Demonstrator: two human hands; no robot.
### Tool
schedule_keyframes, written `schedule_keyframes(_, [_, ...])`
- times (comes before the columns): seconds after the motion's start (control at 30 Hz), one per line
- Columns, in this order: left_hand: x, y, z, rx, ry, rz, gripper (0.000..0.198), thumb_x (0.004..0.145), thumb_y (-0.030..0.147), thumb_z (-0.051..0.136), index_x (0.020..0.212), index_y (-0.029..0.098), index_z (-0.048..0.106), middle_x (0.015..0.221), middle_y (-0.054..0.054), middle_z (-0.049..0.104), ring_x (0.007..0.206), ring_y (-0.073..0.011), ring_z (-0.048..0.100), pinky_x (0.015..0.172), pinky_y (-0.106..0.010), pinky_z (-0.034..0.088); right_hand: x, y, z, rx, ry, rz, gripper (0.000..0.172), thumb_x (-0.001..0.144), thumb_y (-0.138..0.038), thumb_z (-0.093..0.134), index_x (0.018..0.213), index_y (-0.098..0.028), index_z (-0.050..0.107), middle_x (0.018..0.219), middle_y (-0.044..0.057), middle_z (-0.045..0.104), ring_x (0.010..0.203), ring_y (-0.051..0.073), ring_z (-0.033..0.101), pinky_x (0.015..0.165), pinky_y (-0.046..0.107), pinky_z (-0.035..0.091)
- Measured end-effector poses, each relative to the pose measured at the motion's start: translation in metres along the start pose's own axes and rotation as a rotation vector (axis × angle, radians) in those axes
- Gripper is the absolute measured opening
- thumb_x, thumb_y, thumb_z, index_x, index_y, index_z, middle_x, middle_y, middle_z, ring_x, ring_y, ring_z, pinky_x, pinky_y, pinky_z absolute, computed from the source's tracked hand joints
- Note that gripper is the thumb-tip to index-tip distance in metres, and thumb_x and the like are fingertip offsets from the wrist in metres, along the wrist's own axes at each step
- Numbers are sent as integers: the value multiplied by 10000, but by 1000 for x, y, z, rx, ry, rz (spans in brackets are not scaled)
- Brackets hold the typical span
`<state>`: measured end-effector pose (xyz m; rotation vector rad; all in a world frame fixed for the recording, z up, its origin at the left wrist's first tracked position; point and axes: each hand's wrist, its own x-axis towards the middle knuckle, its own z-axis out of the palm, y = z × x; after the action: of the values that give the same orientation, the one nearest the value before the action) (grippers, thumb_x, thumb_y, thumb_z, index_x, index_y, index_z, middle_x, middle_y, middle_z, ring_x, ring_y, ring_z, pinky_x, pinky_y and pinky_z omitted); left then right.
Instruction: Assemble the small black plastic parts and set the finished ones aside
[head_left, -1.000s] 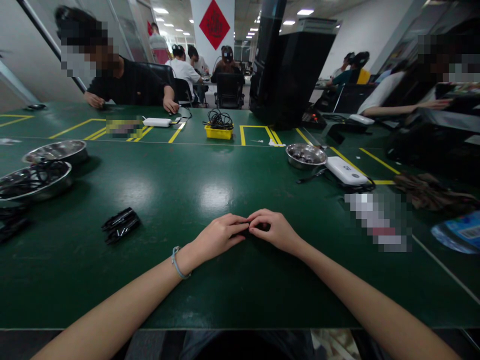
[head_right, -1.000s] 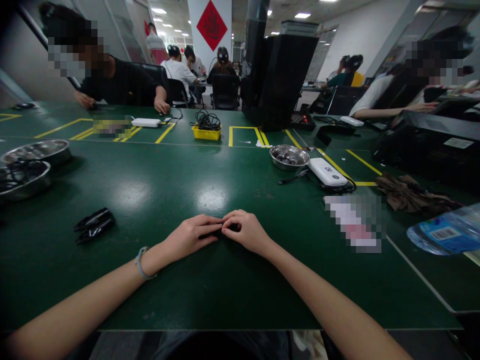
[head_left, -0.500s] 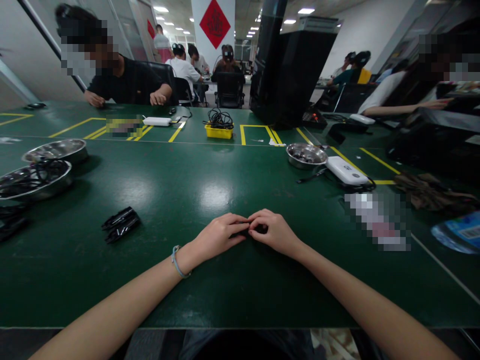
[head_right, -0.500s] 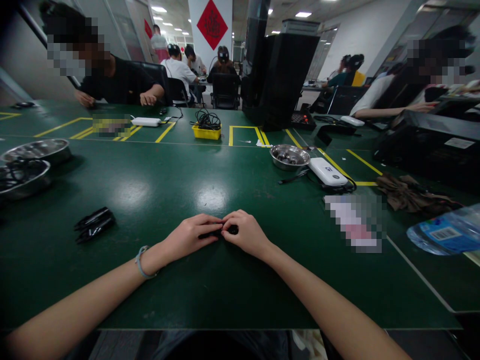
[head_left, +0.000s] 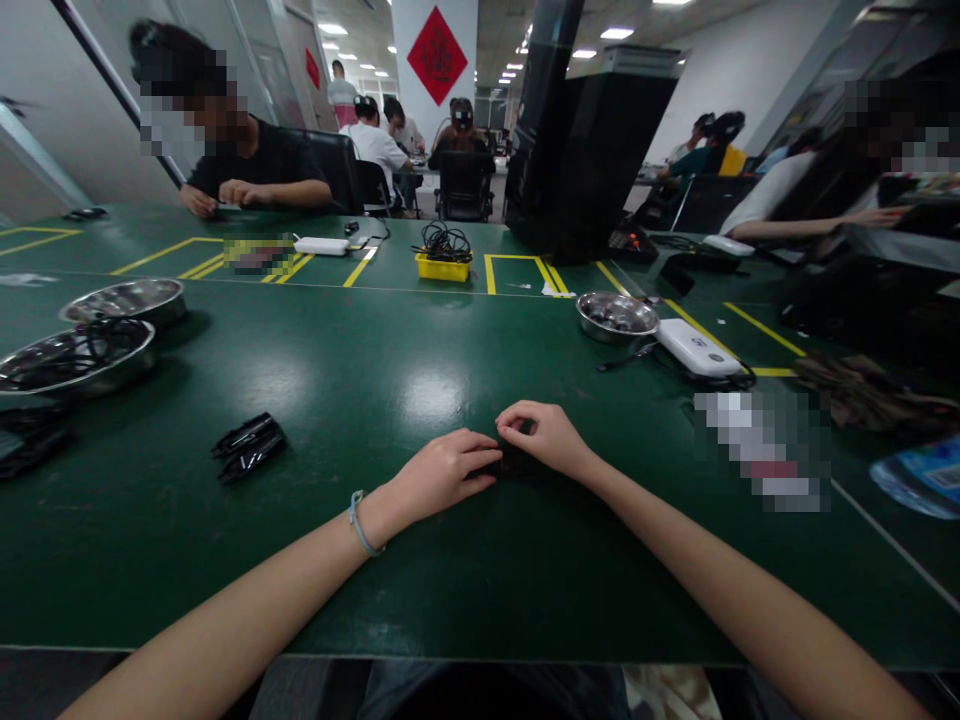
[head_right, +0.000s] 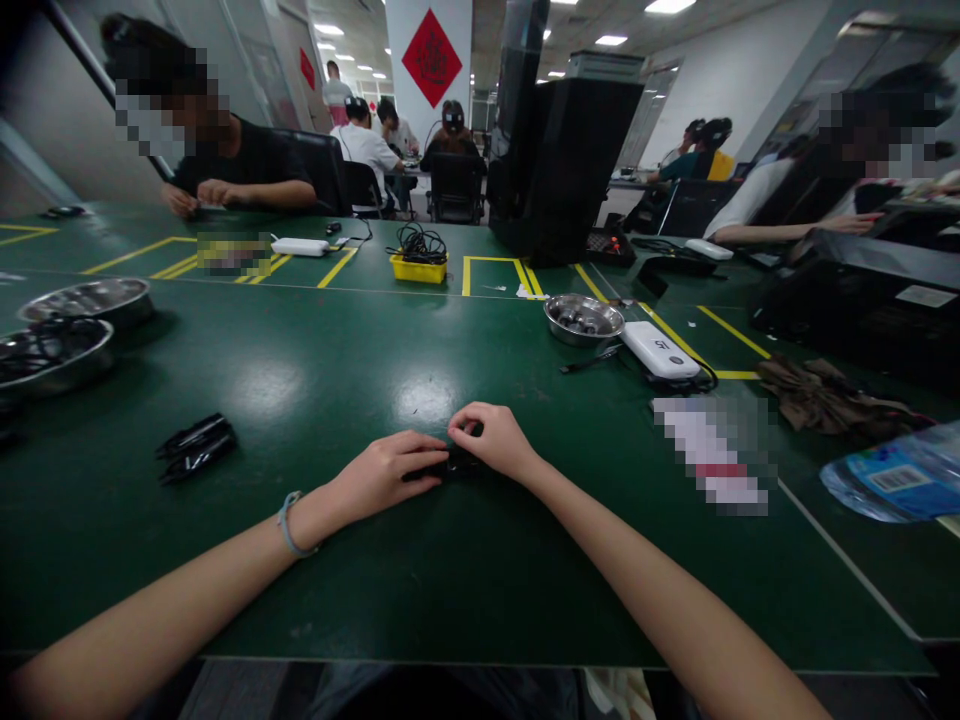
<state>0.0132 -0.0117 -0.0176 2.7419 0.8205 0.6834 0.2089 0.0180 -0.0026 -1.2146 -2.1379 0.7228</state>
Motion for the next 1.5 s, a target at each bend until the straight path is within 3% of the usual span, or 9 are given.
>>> schedule_keyframes(0.2, [1, 3, -4, -5, -22, -17, 253, 815, 235, 527, 1050, 156, 577, 1044, -83, 580, 930, -179, 560, 811, -313, 476, 50, 11, 23, -72, -12, -73, 186, 712, -262, 607, 870, -191, 676, 750, -2, 636, 546, 71, 447, 572, 203, 357])
schedule_keyframes(0.47, [2, 3, -5, -7, -32, -22, 271, 788, 226, 567, 1046, 147, 583, 1055, -81, 581, 943, -185, 557, 824, -310, 473, 73, 3, 31, -216, -97, -119, 111, 693, -269, 614, 678, -195, 696, 714, 14, 638, 618, 101, 524, 587, 217, 359])
schedule_keyframes(0.63, [2, 3, -5, -7, -34, -19, 263, 796, 232, 556, 1046, 152, 581, 1070, -84, 575, 941, -181, 557, 824, -308, 471, 58, 6, 22, -106, -131, -25, 97, 686, -191, 566, 658, -149, 648, 587, 9, 623, 544, 94, 549, 546, 203, 403])
schedule_keyframes(0.77, [1, 3, -7, -12, -38, -10, 268, 808, 228, 538, 1065, 158, 565, 1059, -77, 575, 913, -171, 557, 800, -303, 477, 33, 15, 9, 269, -125, 159, 177, 729, -297, 543, 739, -128, 593, 660, 35, 642, 549, 105, 582, 499, 210, 448])
schedule_keyframes(0.87, [1, 3, -7, -4, -33, -2, 268, 812, 231, 532, 1068, 161, 563, 1054, -76, 574, 899, -172, 556, 783, -302, 479, 8, 15, 0, 362, -59, 201, 228, 740, -357, 539, 767, -133, 573, 691, 45, 641, 592, 126, 603, 493, 222, 458])
schedule_keyframes(0.97, [1, 3, -5, 2, -31, -3, 268, 816, 233, 527, 1072, 159, 560, 1060, -74, 571, 906, -173, 550, 791, -298, 472, -17, 8, -6, 311, -6, 177, 222, 763, -361, 526, 780, -150, 591, 776, 55, 649, 702, 149, 611, 552, 245, 472])
schedule_keyframes(1.13, [0, 2, -3, 6, -29, 0, 278, 815, 237, 530, 1081, 158, 550, 1068, -72, 564, 922, -176, 542, 794, -290, 463, -39, -4, -6, 130, -50, 18, 127, 766, -262, 543, 727, -180, 632, 1085, 64, 584, 906, 169, 564, 704, 286, 464])
schedule_keyframes(1.5, [0, 3, -3, 18, -14, 9, 264, 817, 244, 529, 1067, 161, 552, 1052, -66, 568, 917, -169, 539, 789, -281, 461, -38, -15, -4, -41, -54, -44, 83, 745, -190, 565, 703, -198, 637, 977, 31, 637, 917, 162, 552, 747, 292, 453])
